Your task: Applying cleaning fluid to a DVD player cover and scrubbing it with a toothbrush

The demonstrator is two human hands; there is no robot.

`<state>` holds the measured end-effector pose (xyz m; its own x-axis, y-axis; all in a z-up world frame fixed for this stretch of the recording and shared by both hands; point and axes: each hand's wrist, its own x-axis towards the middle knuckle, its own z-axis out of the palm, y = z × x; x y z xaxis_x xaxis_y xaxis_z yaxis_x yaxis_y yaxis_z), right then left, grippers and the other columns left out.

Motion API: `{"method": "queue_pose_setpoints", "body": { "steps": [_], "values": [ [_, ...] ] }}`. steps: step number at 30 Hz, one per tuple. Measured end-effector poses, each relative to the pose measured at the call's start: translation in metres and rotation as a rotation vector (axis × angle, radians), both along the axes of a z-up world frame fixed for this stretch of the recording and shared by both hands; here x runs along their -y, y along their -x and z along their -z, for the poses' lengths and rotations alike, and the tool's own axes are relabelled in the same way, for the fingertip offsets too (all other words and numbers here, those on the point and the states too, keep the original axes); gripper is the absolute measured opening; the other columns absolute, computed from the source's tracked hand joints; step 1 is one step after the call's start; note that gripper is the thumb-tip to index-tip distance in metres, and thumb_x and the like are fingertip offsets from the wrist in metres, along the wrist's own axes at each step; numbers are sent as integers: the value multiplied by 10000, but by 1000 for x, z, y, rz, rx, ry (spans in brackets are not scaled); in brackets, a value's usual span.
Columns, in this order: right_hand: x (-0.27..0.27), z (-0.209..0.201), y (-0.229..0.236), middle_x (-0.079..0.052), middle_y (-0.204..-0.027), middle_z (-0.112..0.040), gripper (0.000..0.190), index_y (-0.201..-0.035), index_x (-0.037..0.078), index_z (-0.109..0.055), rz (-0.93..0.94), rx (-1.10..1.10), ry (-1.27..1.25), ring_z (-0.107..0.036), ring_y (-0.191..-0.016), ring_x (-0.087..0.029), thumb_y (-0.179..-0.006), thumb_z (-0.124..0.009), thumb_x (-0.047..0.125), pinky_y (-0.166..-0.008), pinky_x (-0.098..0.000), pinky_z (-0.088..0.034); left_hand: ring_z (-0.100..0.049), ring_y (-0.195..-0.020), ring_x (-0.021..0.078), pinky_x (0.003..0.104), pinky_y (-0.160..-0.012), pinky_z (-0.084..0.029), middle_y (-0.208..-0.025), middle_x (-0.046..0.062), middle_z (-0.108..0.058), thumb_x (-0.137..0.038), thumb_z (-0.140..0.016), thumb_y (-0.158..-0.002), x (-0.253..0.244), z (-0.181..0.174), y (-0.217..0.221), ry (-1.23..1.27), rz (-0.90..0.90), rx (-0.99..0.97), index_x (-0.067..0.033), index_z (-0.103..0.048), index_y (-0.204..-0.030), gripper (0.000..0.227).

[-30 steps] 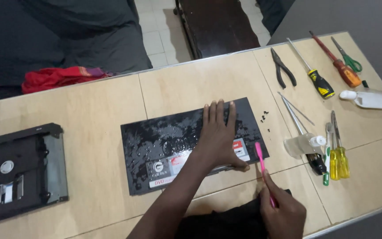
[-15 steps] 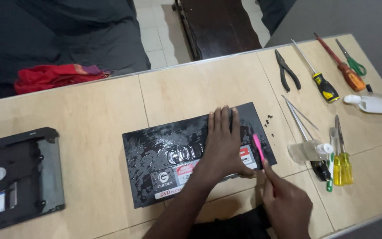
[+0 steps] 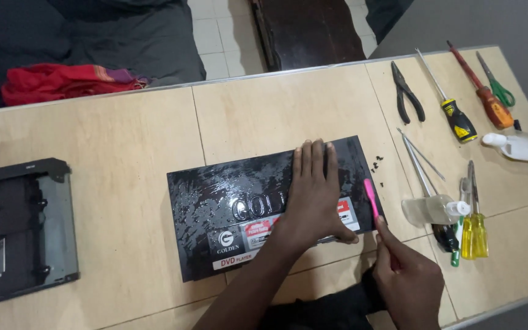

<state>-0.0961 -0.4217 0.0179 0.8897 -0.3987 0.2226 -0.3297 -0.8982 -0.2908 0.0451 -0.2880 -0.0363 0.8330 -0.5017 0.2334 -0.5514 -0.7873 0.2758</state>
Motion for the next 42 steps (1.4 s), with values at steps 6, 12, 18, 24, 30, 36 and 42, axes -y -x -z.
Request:
{"method": "queue_pose_setpoints", "body": {
  "steps": [6,12,18,24,30,36,42],
  "values": [
    [5,-15,-67,-63,-530,-660,354,-1320,398,-706,-41,-158,-130,-502,-448,-181,-992,-588,339,-491,-346,-345,-28,-1531,549,627,-1253,23,-1625,401,-79,-954,-1024,-218,1,-9,0,33,31,-35,97,-51,-1592,1985],
    [12,-13,-50,-42,-488,-575,381,-1381,318,-690,-139,-111,-111,-455,-422,-165,-1014,-597,277,-472,-327,-316,-25,-1535,537,642,-1245,35,-1629,379,-91,-990,-1004,-212,4,-8,-2,33,-3,-39,110,-44,-1585,2004],
    [5,5,-24,-192,-617,-576,462,-1293,291,-770,69,70,-116,-512,-457,-188,-893,-675,79,-572,-338,-424,-48,-1536,553,654,-1252,27,-1628,398,-104,-942,-999,-211,2,-9,-4,99,34,-13,99,-60,-1594,1970],
    [-1,-10,-85,-147,-610,-676,392,-1328,308,-742,-140,1,-65,-591,-494,-284,-974,-596,222,-504,-433,-386,-85,-1522,553,674,-1231,-2,-1608,392,-153,-916,-1023,-176,1,-23,-1,41,-14,-44,82,-89,-1589,1966],
    [3,1,-21,-132,-672,-670,437,-1354,335,-727,-71,16,-41,-633,-550,-258,-940,-685,200,-582,-379,-436,-63,-1520,561,694,-1230,23,-1614,394,-125,-1008,-992,-114,11,-3,-3,-36,-66,-19,102,-75,-1578,2053],
    [0,5,-36,-186,-762,-688,432,-1297,306,-753,86,1,-184,-615,-538,-228,-896,-653,179,-597,-356,-442,-35,-1525,553,665,-1231,19,-1624,379,-94,-978,-1022,-149,10,-1,-2,10,-12,-4,85,-37,-1595,2047],
    [-13,3,-65,-142,-683,-698,481,-1384,368,-673,-101,-77,-56,-640,-584,-340,-939,-546,239,-513,-477,-416,-129,-1511,566,670,-1238,-31,-1599,380,-214,-545,-833,-525,7,-11,-3,109,-13,-58,82,-114,-1593,1432]
  ]
}}
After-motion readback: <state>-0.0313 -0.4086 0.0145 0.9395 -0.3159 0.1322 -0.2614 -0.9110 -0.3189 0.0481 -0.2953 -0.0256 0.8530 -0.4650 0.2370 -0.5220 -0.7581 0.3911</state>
